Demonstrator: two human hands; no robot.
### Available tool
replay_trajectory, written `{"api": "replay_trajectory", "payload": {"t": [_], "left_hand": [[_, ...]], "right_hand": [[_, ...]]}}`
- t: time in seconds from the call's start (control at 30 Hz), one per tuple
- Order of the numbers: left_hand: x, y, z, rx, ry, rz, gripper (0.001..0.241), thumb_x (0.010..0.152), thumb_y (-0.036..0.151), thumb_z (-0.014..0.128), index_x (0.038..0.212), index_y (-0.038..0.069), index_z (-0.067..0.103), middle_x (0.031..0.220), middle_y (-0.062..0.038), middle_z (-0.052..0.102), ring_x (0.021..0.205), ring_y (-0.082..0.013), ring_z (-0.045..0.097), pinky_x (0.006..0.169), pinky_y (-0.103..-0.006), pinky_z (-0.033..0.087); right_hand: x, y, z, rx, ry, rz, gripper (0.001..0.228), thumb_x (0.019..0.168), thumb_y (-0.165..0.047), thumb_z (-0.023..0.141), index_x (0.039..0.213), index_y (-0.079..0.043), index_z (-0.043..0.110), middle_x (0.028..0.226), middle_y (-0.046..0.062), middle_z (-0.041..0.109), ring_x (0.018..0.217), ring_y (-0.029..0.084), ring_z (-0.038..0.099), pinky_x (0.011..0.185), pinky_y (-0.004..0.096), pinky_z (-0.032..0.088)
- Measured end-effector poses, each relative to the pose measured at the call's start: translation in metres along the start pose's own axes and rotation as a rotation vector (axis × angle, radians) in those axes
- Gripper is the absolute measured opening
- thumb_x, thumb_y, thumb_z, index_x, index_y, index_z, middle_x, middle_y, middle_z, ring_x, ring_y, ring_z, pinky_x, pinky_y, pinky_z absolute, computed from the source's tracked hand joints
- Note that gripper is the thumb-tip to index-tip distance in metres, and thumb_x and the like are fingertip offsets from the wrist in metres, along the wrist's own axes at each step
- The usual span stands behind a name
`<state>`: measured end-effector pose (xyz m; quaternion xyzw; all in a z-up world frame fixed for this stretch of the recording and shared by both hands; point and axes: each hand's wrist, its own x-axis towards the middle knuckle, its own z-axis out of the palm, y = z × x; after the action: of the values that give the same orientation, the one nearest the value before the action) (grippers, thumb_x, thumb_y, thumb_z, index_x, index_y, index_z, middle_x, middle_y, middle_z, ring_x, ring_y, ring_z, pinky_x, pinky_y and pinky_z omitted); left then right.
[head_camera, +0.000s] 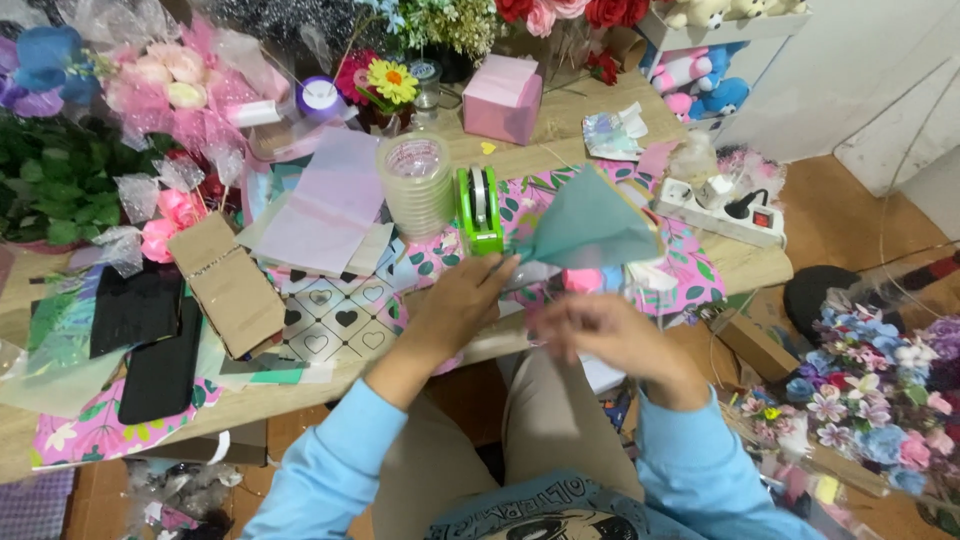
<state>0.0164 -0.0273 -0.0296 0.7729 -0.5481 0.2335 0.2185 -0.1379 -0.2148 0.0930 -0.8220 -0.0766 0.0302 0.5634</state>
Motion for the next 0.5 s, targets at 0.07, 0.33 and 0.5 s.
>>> {"api": "replay_trajectory", "payload": {"t": [0.07, 0.33, 0.5], "left_hand": [[0.004, -0.001, -0.004, 0.036, 0.002, -0.010, 0.067, 0.083, 0.005, 0.066, 0.148, 0.015, 0.052, 0.111, -0.017, 0.065, 0.101, -0.0369, 0.066, 0.084, -0.0452, 0.056], [-0.012, -0.038, 0.055, 0.105, 0.107, 0.017, 0.046, 0.082, 0.012, 0.060, 0.128, 0.010, 0.066, 0.115, -0.012, 0.067, 0.103, -0.0262, 0.067, 0.084, -0.0341, 0.055], [-0.012, -0.039, 0.054, 0.079, 0.128, 0.003, 0.051, 0.081, 0.012, 0.057, 0.131, 0.011, 0.066, 0.112, -0.011, 0.067, 0.100, -0.0254, 0.067, 0.082, -0.0339, 0.056]], "right_hand": [[0.032, -0.001, -0.001, 0.002, 0.122, -0.062, 0.022, 0.091, -0.020, 0.071, 0.103, -0.003, 0.077, 0.069, 0.009, 0.074, 0.060, 0.017, 0.070, 0.062, 0.034, 0.058], [0.223, 0.136, -0.022, -0.872, 0.338, 0.022, 0.027, 0.084, -0.024, 0.067, 0.061, -0.011, 0.072, 0.064, 0.011, 0.060, 0.058, 0.032, 0.068, 0.053, 0.041, 0.056], [0.238, 0.131, -0.014, -0.907, 0.122, 0.336, 0.040, 0.092, -0.034, 0.068, 0.087, 0.005, 0.074, 0.089, 0.028, 0.070, 0.093, 0.045, 0.073, 0.074, 0.052, 0.061]]}}
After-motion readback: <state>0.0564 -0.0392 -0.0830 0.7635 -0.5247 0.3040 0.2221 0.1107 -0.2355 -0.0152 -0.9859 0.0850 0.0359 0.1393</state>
